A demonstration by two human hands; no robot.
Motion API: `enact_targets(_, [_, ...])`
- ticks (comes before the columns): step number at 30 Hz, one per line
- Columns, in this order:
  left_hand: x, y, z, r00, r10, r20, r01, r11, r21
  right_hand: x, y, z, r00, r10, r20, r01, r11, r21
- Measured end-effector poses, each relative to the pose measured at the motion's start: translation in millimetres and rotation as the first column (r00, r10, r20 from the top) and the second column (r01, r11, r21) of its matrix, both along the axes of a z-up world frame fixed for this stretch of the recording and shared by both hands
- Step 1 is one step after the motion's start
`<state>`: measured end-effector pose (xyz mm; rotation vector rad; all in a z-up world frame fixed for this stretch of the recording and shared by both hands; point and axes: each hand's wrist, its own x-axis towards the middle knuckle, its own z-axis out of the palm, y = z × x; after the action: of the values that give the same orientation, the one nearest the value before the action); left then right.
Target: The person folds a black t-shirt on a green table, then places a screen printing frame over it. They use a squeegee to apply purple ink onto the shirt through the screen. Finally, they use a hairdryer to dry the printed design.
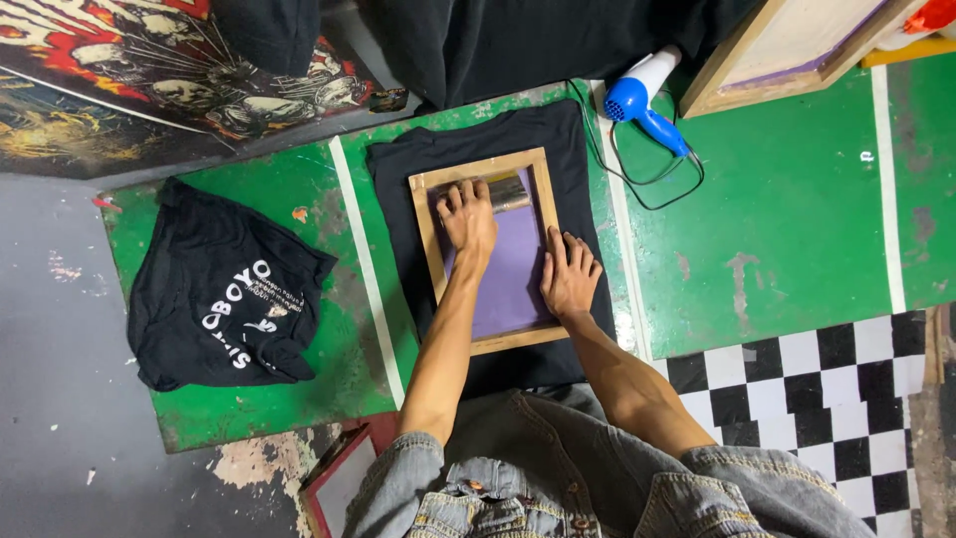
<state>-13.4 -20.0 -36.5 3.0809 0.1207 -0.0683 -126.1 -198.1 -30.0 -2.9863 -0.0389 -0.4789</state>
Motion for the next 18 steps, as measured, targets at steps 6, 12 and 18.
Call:
enact_targets(6, [-30,5,30,0.923,-0.048,-0.383,-0.004,0.991,-0.135,-3,0,-4,1.000,0.003,-0.022,-0.003,1.000,0.023])
enact_targets(12, [-80,-9,77,0.903,0.002,-0.430,-0.094,0.977,-0.192,-7,-3,-6,0.991,0.009,-0.133,0.005,0.994,0.106])
enact_targets(18, [-193,-21,36,0.906,0.067,-0.419,-0.133,0.982,-0.132,-11,-3,-2,0.974,0.034,-0.224,0.002,0.987,0.158])
